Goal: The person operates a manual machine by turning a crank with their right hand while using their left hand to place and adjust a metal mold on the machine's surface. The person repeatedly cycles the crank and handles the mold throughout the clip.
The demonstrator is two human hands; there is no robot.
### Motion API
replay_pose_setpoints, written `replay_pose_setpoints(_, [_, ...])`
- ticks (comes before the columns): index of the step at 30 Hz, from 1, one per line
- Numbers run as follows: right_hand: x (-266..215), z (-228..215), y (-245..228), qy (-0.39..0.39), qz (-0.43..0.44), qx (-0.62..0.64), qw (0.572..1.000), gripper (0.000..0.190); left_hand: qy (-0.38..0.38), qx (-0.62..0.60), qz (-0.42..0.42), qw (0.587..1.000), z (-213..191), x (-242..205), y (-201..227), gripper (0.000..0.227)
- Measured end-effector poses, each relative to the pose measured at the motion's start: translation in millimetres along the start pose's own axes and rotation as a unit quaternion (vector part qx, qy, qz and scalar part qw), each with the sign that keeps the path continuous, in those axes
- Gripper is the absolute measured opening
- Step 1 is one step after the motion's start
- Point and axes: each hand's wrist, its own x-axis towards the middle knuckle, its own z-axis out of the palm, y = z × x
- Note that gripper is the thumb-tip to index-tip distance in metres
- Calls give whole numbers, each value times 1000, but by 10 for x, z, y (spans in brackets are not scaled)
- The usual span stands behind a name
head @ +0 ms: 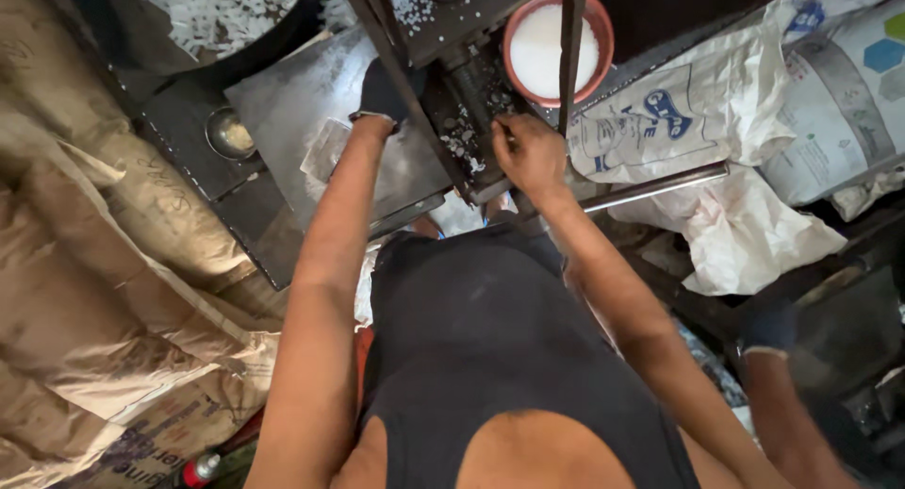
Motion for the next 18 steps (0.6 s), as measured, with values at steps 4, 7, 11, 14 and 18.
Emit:
replay_pose_setpoints(4, [17,-43,-66,24,-34,13,999,15,-88,-50,-127,987,-874,-206,40,38])
replay_pose_setpoints(7, [-11,-43,-79,20,-56,-11,998,17,-169,-236,-347,892,-1449,-749,-19,52])
replay_pose_setpoints(11, [17,-19,-69,7,-51,-22,998,18,-83,-205,-114,968,-1588,-1360,-106,111])
replay_pose_setpoints(14, [15,10,-65,-2,-28,-29,999,18,-11,-210,-40,977,-1423,-1648,-137,127])
replay_pose_setpoints(18, [-25,62,-49,-13,8,-47,999,16,13,-209,-122,970,-1215,-1806,-267,111])
